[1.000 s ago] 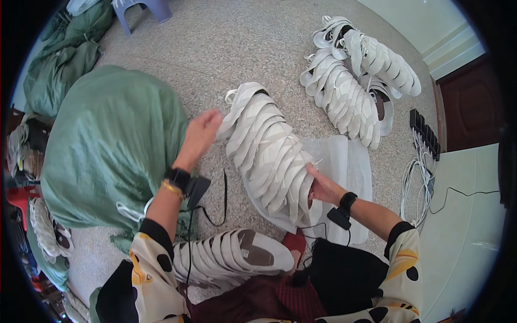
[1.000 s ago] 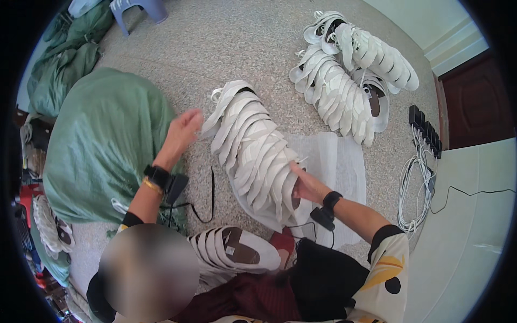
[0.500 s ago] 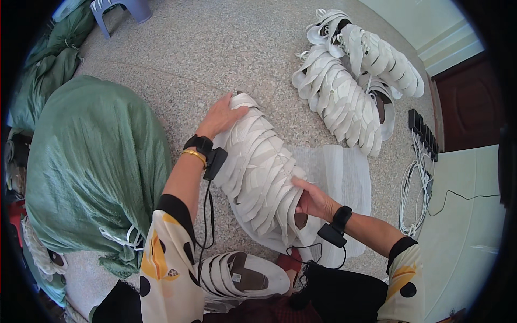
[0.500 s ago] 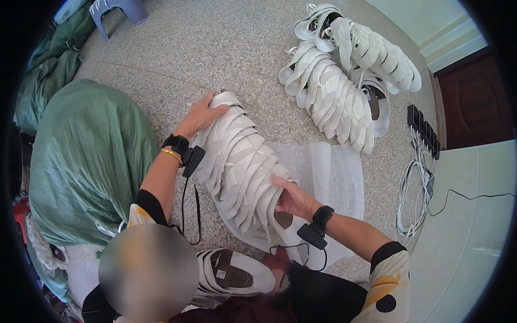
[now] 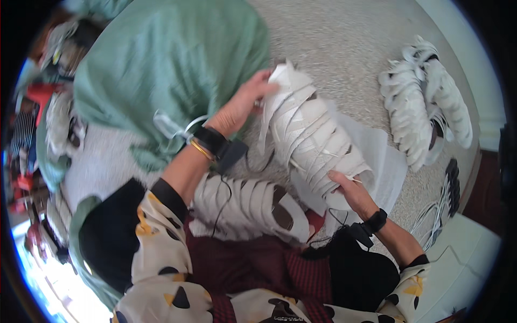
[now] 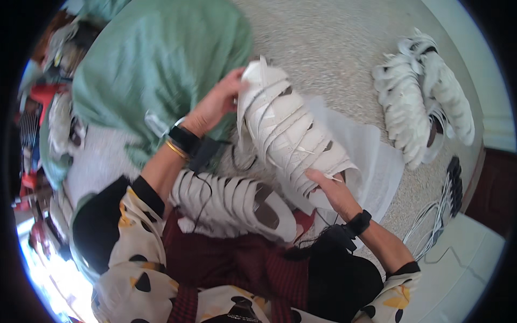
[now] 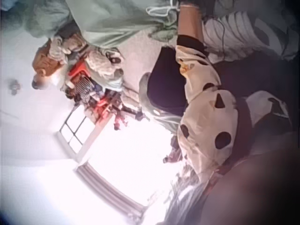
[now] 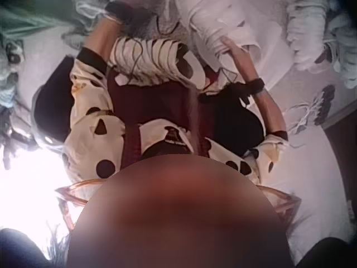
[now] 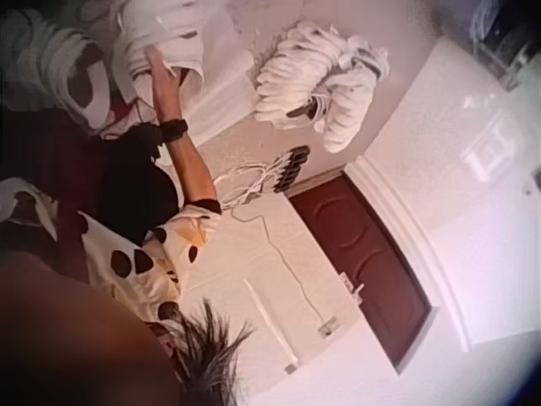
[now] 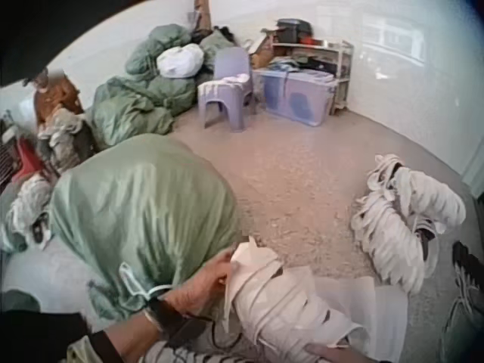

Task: Lacing white athletic shoes and organizing shoe uppers into stacks.

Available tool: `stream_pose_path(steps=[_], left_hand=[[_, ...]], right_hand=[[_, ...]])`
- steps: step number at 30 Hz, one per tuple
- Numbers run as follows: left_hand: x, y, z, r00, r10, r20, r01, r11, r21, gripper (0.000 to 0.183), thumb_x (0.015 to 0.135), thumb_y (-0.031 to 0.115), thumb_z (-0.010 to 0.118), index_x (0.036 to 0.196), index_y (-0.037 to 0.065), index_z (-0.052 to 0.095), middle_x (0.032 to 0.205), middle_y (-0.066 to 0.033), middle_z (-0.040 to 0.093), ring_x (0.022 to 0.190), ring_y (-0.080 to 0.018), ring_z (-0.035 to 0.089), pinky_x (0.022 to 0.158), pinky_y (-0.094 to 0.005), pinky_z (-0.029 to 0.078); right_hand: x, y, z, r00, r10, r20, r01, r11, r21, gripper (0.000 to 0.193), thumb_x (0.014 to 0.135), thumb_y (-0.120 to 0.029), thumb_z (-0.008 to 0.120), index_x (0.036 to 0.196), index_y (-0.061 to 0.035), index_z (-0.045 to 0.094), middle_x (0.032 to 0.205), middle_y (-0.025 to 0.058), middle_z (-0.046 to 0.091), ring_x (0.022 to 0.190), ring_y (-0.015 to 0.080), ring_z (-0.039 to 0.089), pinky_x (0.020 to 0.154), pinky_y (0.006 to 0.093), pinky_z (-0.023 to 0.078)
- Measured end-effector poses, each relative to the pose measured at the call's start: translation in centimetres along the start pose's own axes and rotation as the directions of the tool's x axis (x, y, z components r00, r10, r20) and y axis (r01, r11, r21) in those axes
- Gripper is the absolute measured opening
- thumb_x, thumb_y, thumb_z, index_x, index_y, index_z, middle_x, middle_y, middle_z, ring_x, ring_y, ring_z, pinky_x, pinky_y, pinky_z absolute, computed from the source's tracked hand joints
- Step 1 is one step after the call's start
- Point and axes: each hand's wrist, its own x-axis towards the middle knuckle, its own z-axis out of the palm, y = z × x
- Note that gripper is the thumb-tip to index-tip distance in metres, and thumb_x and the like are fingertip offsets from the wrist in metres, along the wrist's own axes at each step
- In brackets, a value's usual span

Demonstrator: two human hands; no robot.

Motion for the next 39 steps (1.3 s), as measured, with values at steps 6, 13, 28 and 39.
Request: stream_pose_path(steps=[6, 13, 28, 39], left_hand=[[-12.3, 7.7, -6.2, 0.954, 0.269, -0.132, -0.299, 0.874, -0.382, 0.067, 0.107, 0.052, 0.033, 0.151, 0.002, 0.038, 0.151, -0.0138, 0.048, 0.137, -0.028, 0.048, 0.119, -0.0423, 0.033], [-16.5, -5.0, -12.2, 0.857, -0.065, -0.512, -0.067, 0.97, -0.235, 0.057, 0.101, 0.047, 0.048, 0.125, -0.002, 0.065, 0.112, -0.0109, 0.069, 0.105, -0.0192, 0.063, 0.094, -0.0326, 0.047], [-17.1, -18.0, -16.1, 0.681, -0.05, -0.731, 0.187, 0.977, 0.107, 0.06, 0.1, 0.05, 0.053, 0.084, -0.004, 0.072, 0.066, -0.0065, 0.063, 0.068, -0.0127, 0.054, 0.066, -0.0351, 0.047], [-12.4, -12.6, -19.6, 0.844, 0.457, -0.281, 0.079, 0.413, 0.907, 0.023, 0.076, 0.005, 0.07, 0.098, 0.01, 0.065, 0.096, -0.0127, 0.061, 0.093, -0.0325, 0.066, 0.078, -0.0453, 0.052]], right_hand=[[-1.2, -3.8, 6.1, 0.6, -0.711, 0.366, 0.706, 0.255, -0.661, 0.044, 0.094, -0.019, 0.067, 0.133, -0.0013, 0.058, 0.127, 0.0138, 0.064, 0.113, 0.0293, 0.063, 0.098, 0.0405, 0.048], [7.3, 2.8, 6.6, 0.598, -0.63, 0.495, 0.658, 0.034, -0.753, 0.041, 0.091, -0.024, 0.065, 0.127, -0.0064, 0.062, 0.127, 0.0197, 0.063, 0.122, 0.0382, 0.057, 0.107, 0.0468, 0.04], [14.4, 14.8, 9.9, 0.756, -0.451, 0.474, 0.635, 0.33, -0.699, 0.061, 0.088, -0.032, 0.067, 0.14, -0.0029, 0.052, 0.147, 0.0216, 0.049, 0.141, 0.0415, 0.038, 0.119, 0.0458, 0.025], [12.7, 11.4, 8.7, 0.934, -0.144, 0.327, 0.345, 0.595, -0.726, 0.069, 0.084, -0.039, 0.078, 0.138, -0.0037, 0.056, 0.139, 0.014, 0.06, 0.129, 0.0266, 0.054, 0.11, 0.0346, 0.04]])
